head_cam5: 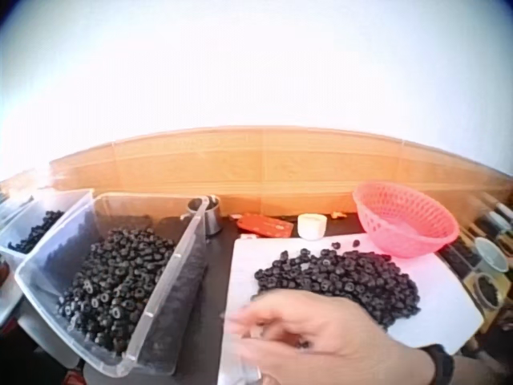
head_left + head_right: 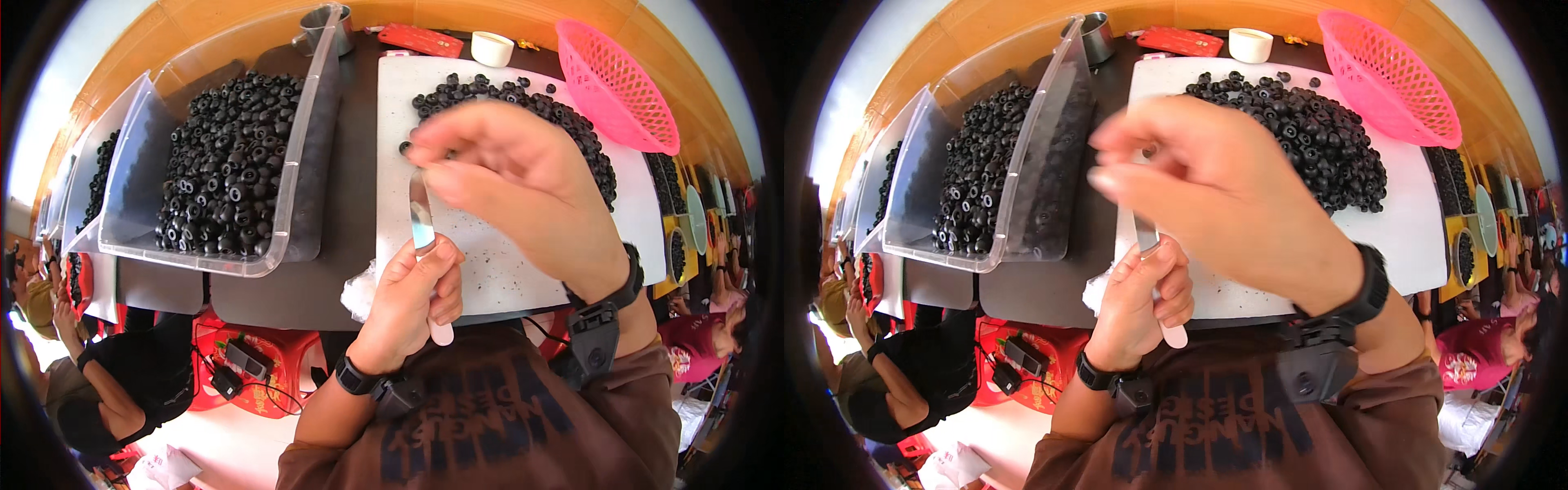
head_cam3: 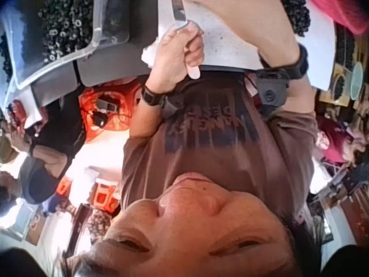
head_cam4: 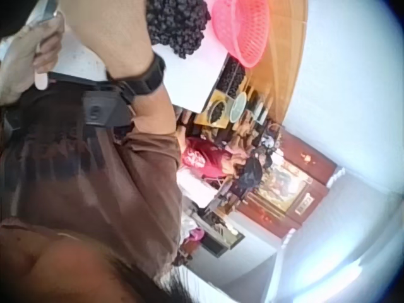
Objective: Pitting black olives with a small knife at a production line.
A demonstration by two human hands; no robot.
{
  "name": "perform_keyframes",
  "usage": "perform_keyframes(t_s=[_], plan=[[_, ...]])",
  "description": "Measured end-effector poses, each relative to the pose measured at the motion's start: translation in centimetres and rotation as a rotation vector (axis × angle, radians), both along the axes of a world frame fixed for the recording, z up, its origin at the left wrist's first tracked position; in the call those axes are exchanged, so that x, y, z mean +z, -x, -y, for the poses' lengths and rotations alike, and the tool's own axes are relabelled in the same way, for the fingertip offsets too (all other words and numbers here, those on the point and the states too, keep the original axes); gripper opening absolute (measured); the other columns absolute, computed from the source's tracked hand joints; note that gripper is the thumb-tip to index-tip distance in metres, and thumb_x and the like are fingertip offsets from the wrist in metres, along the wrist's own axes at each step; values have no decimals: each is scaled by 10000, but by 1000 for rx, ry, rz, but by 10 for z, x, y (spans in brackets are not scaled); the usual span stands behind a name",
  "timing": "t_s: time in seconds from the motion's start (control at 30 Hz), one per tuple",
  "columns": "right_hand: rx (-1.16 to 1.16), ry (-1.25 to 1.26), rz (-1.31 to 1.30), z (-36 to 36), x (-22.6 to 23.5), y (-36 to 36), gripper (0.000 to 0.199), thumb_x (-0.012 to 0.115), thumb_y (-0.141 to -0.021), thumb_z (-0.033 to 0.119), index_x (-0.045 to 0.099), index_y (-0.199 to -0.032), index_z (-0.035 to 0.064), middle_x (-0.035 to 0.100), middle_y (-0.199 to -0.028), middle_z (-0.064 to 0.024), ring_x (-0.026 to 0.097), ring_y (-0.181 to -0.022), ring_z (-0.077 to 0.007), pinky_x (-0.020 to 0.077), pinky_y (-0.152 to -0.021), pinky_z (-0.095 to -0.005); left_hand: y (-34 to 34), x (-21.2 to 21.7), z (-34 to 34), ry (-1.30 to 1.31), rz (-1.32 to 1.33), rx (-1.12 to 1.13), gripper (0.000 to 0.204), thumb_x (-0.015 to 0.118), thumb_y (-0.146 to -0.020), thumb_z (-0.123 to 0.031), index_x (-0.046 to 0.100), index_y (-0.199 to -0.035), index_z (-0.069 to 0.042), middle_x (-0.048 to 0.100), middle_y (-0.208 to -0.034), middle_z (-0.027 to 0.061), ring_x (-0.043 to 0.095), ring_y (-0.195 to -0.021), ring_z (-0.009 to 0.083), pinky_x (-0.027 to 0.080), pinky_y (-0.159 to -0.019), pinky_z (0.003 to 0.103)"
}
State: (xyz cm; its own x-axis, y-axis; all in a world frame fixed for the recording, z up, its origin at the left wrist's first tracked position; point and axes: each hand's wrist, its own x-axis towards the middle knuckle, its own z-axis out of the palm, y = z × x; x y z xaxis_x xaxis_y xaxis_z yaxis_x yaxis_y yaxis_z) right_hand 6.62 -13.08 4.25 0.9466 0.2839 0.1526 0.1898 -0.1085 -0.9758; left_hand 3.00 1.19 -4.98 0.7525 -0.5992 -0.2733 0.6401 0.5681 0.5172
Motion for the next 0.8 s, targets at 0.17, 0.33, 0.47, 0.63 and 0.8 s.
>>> perform_keyframes(t_s=[0.17,0.33,0.47,0.63,0.8], plan=[[-296,317,8,56,-46,33,160,613,-792,92,584,-920,2,558,-769,-35,509,-644,-98,407,-564,-230,-3,4,8,-82,7,-16,159,450,-924,-193,454,-805,-87,366,-592,-15,290,-434,66,261,-405,218],[-298,688,279,68,-76,40,176,609,-753,60,585,-923,22,559,-846,-117,561,-724,-275,449,-629,-338,-1,4,11,-141,32,24,182,454,-922,-220,468,-813,-76,366,-581,-17,293,-435,67,262,-401,226],[-254,822,347,66,-77,36,186,590,-756,51,565,-940,37,534,-877,-111,549,-759,-298,445,-653,-375,3,3,12,-147,29,49,186,452,-923,-225,482,-832,-66,367,-579,-18,298,-435,71,266,-405,226],[-271,755,414,68,-77,38,173,597,-765,58,556,-932,42,539,-878,-112,562,-762,-281,452,-626,-343,6,5,13,-173,22,78,187,449,-923,-216,471,-817,-64,364,-577,-19,299,-438,72,263,-407,226],[-208,203,46,62,-54,67,155,593,-809,46,547,-955,15,543,-866,-64,536,-727,-133,426,-609,-250,10,9,17,-228,66,55,174,444,-921,-194,458,-818,-55,360,-575,-13,305,-441,73,263,-413,227]])
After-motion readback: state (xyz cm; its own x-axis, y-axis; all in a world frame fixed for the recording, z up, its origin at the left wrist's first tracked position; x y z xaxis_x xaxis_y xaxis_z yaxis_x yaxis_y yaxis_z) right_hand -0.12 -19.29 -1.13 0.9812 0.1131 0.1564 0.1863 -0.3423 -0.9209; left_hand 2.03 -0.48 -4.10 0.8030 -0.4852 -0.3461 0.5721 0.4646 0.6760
